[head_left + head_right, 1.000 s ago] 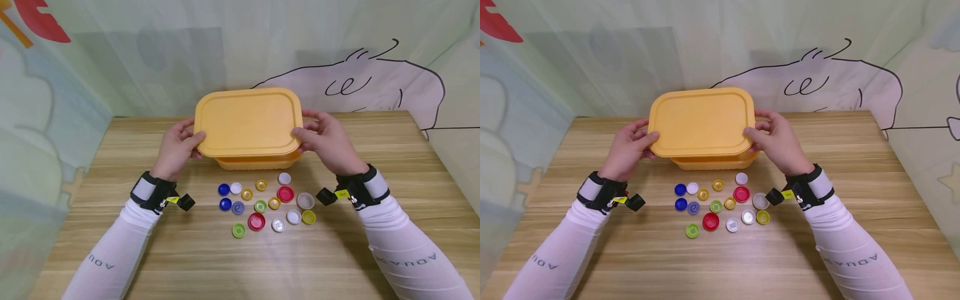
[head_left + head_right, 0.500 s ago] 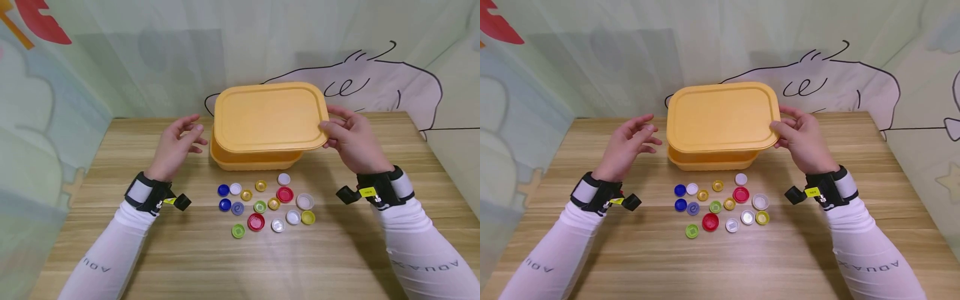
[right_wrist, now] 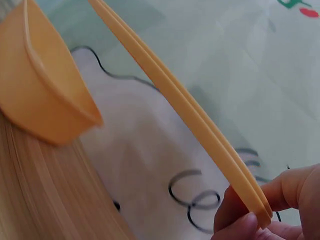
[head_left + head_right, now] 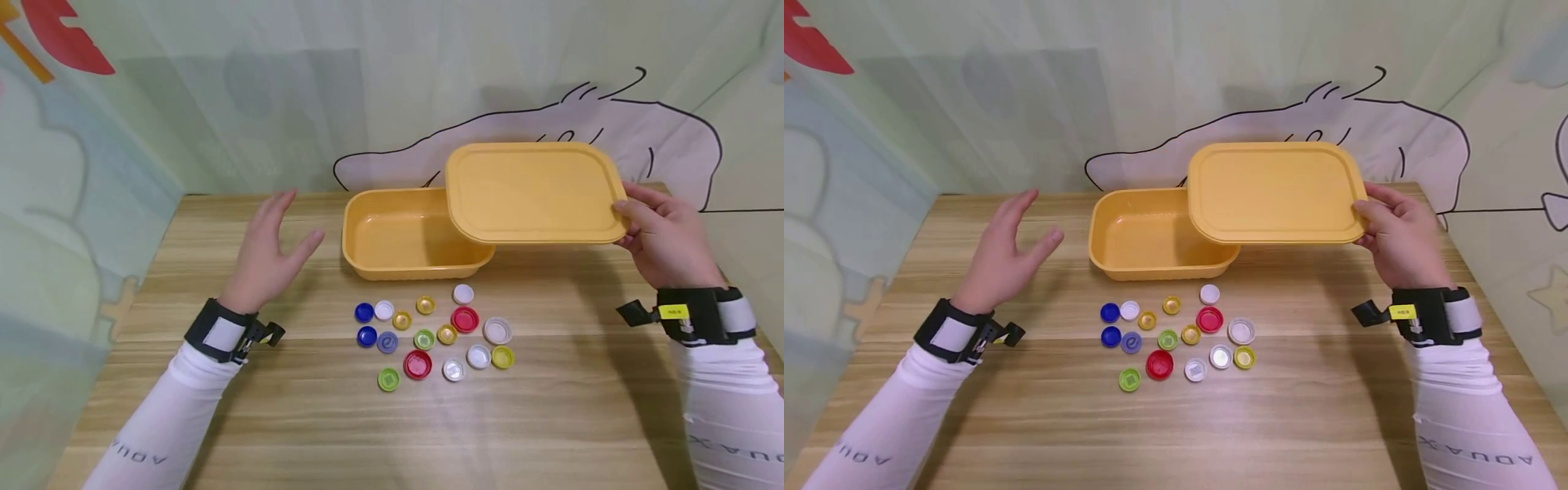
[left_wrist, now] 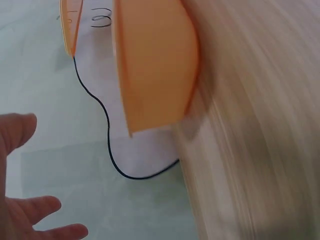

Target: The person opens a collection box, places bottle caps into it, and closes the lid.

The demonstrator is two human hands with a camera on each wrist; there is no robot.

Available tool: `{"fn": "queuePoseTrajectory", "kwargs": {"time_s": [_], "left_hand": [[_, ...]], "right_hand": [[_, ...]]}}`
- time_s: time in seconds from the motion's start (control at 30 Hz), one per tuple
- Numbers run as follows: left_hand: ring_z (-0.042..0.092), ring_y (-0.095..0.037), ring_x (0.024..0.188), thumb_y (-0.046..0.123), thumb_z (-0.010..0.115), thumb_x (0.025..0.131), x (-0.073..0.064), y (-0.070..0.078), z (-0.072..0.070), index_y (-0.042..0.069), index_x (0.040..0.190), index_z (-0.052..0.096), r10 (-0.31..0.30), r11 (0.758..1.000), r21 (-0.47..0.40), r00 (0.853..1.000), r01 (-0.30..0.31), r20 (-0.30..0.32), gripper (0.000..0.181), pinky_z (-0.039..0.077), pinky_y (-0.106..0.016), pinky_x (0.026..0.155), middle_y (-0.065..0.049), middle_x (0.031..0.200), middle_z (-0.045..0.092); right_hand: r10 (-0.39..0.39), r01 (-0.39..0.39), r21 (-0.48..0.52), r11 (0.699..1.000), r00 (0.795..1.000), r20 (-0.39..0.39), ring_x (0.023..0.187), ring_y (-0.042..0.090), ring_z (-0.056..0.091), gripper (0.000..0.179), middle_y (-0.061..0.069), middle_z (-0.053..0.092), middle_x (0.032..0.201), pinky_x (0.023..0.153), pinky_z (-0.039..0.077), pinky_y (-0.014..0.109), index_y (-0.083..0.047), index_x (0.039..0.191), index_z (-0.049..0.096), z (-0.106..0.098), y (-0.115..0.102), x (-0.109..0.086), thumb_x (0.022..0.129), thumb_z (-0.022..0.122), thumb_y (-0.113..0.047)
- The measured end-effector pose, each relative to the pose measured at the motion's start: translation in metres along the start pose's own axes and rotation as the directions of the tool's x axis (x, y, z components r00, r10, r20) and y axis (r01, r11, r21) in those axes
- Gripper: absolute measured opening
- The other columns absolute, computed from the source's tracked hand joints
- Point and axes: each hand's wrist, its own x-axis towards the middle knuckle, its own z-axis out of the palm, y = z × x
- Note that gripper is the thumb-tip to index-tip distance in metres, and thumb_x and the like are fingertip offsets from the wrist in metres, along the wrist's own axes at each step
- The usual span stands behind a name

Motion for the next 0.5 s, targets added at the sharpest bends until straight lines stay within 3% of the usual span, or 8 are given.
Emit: {"fn": "queuePoseTrajectory", "kwargs": {"time_s": [0.17,0.37,0.5], "left_hand": [[0.013,-0.026,0.133,0.048,0.06,0.085,-0.01,-0.015,-0.002,0.014,0.146,0.025,0.044,0.991,0.123,0.999,-0.047,0.025,0.077,0.015,-0.058,0.107,-0.013,0.149,0.022],[-0.002,-0.035,0.134,0.058,0.055,0.084,-0.022,-0.026,-0.004,0.015,0.148,0.018,-0.014,0.962,0.272,0.994,-0.015,0.105,0.085,0.006,-0.064,0.105,-0.016,0.152,0.008],[-0.009,-0.036,0.133,0.066,0.05,0.083,-0.029,-0.031,-0.001,0.017,0.148,0.016,-0.051,0.931,0.366,0.985,-0.013,0.165,0.089,0.003,-0.068,0.103,-0.017,0.152,0.004]], "right_hand": [[0.033,-0.036,-0.024,0.999,0.994,-0.104,0.089,0.016,0.062,0.058,0.004,0.051,0.118,0.064,0.054,0.024,-0.009,0.134,0.045,-0.042,0.004,0.002,0.082,0.07,-0.016],[0.095,-0.137,-0.156,0.978,0.963,-0.252,0.091,0.008,0.059,0.074,-0.006,0.049,0.115,0.061,0.054,0.02,-0.017,0.14,0.038,-0.078,0.013,0.005,0.076,0.073,-0.03],[0.1,-0.174,-0.241,0.955,0.952,-0.29,0.089,0.005,0.058,0.075,-0.007,0.048,0.112,0.059,0.053,0.018,-0.016,0.141,0.036,-0.091,0.022,0.008,0.078,0.071,-0.032]]}}
